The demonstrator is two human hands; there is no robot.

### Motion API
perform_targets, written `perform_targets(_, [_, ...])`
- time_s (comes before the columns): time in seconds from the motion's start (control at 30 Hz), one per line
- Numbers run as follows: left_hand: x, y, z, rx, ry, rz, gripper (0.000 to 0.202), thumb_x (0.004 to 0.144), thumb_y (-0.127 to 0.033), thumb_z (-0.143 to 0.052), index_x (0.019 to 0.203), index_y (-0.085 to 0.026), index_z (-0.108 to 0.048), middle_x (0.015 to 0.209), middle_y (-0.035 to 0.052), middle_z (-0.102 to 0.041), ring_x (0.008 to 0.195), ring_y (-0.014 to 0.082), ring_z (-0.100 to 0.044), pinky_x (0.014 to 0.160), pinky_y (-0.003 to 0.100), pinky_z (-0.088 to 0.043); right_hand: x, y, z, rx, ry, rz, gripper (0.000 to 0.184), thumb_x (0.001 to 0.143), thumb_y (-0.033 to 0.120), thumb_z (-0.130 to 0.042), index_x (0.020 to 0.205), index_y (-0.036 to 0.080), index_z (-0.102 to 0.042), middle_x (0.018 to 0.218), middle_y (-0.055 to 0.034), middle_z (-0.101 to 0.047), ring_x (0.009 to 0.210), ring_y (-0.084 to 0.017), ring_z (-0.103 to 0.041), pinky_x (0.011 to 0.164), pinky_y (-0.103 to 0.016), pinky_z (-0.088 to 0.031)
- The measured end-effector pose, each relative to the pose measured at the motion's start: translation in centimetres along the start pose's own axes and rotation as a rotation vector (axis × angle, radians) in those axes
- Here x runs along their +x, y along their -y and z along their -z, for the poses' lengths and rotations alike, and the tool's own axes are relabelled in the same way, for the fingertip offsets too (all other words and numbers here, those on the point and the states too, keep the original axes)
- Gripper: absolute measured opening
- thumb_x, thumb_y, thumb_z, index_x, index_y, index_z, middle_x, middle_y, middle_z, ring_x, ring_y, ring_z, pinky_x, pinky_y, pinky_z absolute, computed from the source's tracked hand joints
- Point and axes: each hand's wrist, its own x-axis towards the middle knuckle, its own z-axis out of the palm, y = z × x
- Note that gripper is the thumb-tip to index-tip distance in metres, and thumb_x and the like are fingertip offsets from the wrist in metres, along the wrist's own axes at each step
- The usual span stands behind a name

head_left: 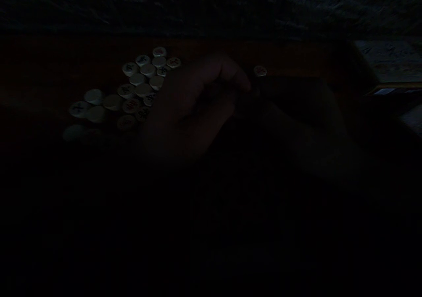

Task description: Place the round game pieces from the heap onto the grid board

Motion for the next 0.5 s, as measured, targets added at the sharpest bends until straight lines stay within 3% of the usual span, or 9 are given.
perform_targets(0.3, [0.07,0.31,-0.07,-0.029,0.005,-0.025,0.018,0.098,-0.014,-0.062,0.101,-0.026,-0.075,0.105,-0.0049,-0.079,0.094,0.016,-0.074,0.082,0.026,-0.062,-0.29,0.41,0.02,0.045,0.008,-0.051,0.022,0.102,0.019,-0.064,0.081,0.021,-0.071,0.08,0.0012,-0.072,0.072,-0.013,-0.067,0.054,-0.024,-0.048])
perform_targets(0.5, [0.24,-0.05,-0.08,-0.038,0.022,-0.015,0.019,0.098,-0.012,-0.06,0.097,-0.025,-0.073,0.102,-0.003,-0.079,0.091,0.0173,-0.074,0.081,0.031,-0.061,0.07,0.39,0.11,0.06,0.025,-0.062,0.025,0.101,0.013,-0.063,0.079,0.021,-0.07,0.077,0.0008,-0.07,0.074,-0.014,-0.068,0.06,-0.027,-0.049])
